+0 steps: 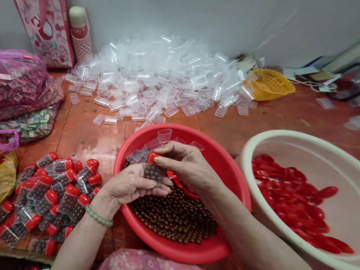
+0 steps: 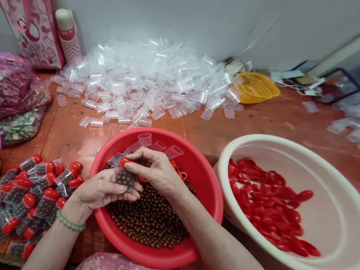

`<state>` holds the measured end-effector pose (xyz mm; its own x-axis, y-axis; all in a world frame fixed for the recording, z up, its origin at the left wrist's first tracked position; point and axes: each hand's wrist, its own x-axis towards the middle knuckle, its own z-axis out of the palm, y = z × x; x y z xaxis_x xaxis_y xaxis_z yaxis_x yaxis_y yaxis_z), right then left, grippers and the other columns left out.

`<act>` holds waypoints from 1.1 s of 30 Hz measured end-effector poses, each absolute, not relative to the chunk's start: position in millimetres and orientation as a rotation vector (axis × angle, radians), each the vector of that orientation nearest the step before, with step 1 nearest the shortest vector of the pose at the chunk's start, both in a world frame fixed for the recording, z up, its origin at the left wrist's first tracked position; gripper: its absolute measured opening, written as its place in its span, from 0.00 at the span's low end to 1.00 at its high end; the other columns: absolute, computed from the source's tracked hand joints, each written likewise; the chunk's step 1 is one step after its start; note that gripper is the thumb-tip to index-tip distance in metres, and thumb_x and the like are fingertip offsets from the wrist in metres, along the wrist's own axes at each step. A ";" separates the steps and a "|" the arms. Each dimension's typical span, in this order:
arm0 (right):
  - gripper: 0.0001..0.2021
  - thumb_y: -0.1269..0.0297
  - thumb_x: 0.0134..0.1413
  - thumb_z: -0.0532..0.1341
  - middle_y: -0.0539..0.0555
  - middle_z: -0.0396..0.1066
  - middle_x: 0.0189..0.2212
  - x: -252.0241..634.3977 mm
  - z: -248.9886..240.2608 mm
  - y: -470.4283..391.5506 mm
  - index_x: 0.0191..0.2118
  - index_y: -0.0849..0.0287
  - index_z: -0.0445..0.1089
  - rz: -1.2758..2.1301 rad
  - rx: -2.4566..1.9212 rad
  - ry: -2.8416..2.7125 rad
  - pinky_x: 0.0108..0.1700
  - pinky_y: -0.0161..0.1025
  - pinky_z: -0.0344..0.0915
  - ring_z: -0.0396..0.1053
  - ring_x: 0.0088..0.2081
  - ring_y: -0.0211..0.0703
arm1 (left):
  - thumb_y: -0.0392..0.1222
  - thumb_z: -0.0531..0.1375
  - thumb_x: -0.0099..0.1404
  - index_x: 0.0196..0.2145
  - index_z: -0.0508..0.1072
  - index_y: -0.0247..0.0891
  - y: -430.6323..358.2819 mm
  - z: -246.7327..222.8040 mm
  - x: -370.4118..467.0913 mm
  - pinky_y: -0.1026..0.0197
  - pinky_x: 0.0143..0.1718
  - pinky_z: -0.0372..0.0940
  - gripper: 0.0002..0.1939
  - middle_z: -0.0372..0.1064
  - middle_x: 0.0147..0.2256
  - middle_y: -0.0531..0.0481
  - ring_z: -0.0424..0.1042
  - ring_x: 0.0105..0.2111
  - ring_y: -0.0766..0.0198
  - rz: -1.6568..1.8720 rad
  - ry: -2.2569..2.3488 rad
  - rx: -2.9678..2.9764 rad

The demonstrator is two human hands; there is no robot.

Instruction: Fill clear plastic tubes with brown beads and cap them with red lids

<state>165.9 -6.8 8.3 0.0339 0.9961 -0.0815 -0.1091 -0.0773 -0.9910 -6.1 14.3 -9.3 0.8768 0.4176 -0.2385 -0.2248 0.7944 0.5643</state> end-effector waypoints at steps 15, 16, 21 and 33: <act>0.10 0.61 0.38 0.74 0.48 0.75 0.28 186.2 6.1 -12.7 0.30 0.54 0.77 1.306 -1.248 -1.114 0.36 0.35 0.71 0.72 0.31 0.36 | 0.39 0.66 0.54 0.36 0.68 0.31 10.5 -4.9 0.2 0.66 0.30 0.64 0.14 0.70 0.32 0.49 0.71 0.28 0.70 0.386 0.511 0.806; 0.10 0.61 0.39 0.74 0.48 0.75 0.28 186.3 6.1 -13.5 0.30 0.54 0.77 1.286 -1.245 -1.119 0.36 0.35 0.71 0.72 0.31 0.36 | 0.38 0.66 0.54 0.36 0.68 0.31 10.5 -3.9 0.3 0.66 0.30 0.64 0.14 0.69 0.31 0.50 0.70 0.28 0.70 0.391 0.516 0.828; 0.07 0.63 0.43 0.72 0.48 0.75 0.29 181.7 9.5 -17.2 0.32 0.53 0.77 1.128 -1.196 -1.216 0.37 0.35 0.71 0.72 0.32 0.37 | 0.36 0.63 0.55 0.35 0.67 0.32 10.0 -0.9 2.5 0.65 0.30 0.62 0.11 0.67 0.28 0.53 0.66 0.25 0.72 0.381 0.553 0.892; 0.05 0.69 0.51 0.67 0.49 0.75 0.31 174.4 12.4 -23.8 0.36 0.52 0.75 0.927 -1.127 -1.506 0.38 0.37 0.69 0.71 0.34 0.38 | 0.34 0.60 0.56 0.36 0.66 0.34 8.7 -1.2 5.4 0.65 0.27 0.57 0.09 0.61 0.24 0.58 0.61 0.23 0.73 0.327 0.613 0.982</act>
<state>174.4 -23.8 12.4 -0.0688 0.9621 0.2640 0.1978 0.2725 -0.9416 5.4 8.7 -1.2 0.7866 0.5200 -0.3331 0.0125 0.5259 0.8504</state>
